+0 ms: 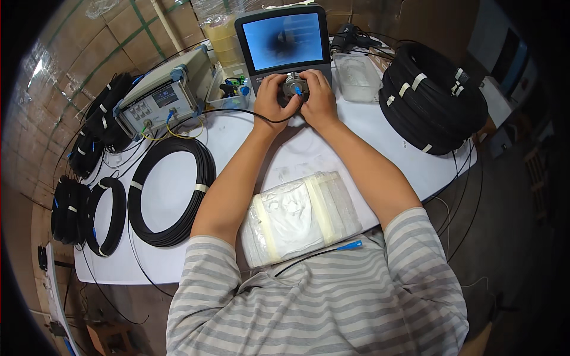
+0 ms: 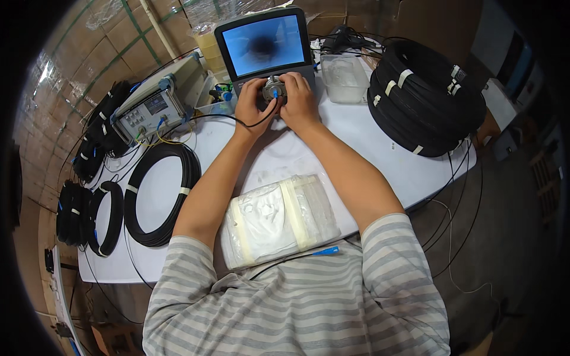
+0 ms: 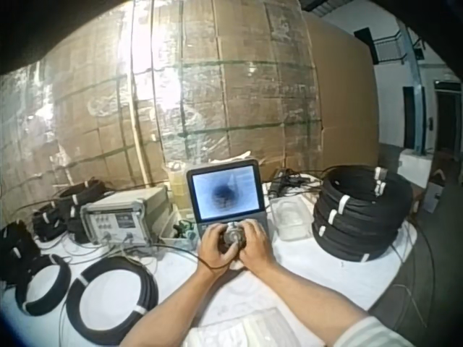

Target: Inspecting a wire or cable cross-section using a digital microscope and an oscilloscope.

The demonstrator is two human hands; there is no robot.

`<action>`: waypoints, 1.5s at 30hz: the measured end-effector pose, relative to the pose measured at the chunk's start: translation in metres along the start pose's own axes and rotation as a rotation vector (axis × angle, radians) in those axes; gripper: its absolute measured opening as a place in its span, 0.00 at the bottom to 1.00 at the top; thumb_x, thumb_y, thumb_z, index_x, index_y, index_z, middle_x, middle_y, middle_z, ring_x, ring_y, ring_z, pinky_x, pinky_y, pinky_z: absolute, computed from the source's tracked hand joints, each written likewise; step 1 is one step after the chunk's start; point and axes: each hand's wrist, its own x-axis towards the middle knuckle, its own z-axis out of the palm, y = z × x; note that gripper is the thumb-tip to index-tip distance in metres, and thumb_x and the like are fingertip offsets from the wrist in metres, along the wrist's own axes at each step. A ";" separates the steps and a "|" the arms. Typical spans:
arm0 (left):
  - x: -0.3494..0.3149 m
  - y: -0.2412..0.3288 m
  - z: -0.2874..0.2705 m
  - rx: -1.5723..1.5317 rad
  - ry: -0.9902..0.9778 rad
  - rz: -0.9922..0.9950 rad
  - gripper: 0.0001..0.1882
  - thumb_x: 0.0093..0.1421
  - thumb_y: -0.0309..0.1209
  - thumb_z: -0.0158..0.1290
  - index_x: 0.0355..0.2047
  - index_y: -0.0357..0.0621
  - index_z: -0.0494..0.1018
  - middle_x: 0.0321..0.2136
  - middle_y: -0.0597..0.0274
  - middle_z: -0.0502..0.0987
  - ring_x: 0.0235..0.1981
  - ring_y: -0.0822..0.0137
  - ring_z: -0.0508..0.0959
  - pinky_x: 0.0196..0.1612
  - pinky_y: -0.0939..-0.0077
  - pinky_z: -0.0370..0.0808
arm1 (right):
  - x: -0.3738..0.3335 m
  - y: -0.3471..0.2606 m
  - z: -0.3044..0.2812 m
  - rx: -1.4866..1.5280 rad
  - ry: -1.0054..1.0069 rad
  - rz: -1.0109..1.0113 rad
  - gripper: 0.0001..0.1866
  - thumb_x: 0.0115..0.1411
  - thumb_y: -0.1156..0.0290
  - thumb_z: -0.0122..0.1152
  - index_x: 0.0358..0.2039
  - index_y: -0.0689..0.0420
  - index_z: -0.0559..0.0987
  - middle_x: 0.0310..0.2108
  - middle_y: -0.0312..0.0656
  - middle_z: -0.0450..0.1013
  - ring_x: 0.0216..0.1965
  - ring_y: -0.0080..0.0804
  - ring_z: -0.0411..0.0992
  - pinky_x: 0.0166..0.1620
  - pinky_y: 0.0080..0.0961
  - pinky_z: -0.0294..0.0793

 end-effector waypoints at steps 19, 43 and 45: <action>-0.002 -0.002 -0.001 0.009 -0.016 -0.007 0.28 0.52 0.33 0.66 0.52 0.35 0.73 0.49 0.47 0.75 0.47 0.49 0.78 0.50 0.63 0.77 | -0.004 -0.005 0.004 -0.006 -0.018 0.140 0.26 0.48 0.80 0.66 0.50 0.59 0.72 0.51 0.50 0.70 0.52 0.56 0.69 0.56 0.46 0.70; -0.001 -0.002 -0.001 -0.004 -0.007 -0.001 0.28 0.52 0.33 0.66 0.52 0.35 0.73 0.49 0.48 0.75 0.47 0.50 0.78 0.49 0.64 0.78 | -0.001 -0.007 -0.003 -0.016 -0.054 0.014 0.30 0.47 0.83 0.65 0.53 0.58 0.72 0.52 0.49 0.69 0.55 0.55 0.68 0.58 0.44 0.69; -0.001 -0.002 0.000 -0.001 -0.008 -0.003 0.28 0.52 0.33 0.66 0.52 0.35 0.73 0.49 0.48 0.75 0.47 0.50 0.78 0.49 0.64 0.78 | -0.002 -0.006 -0.001 -0.017 -0.021 0.068 0.30 0.47 0.82 0.65 0.53 0.58 0.71 0.51 0.50 0.69 0.55 0.55 0.68 0.59 0.44 0.69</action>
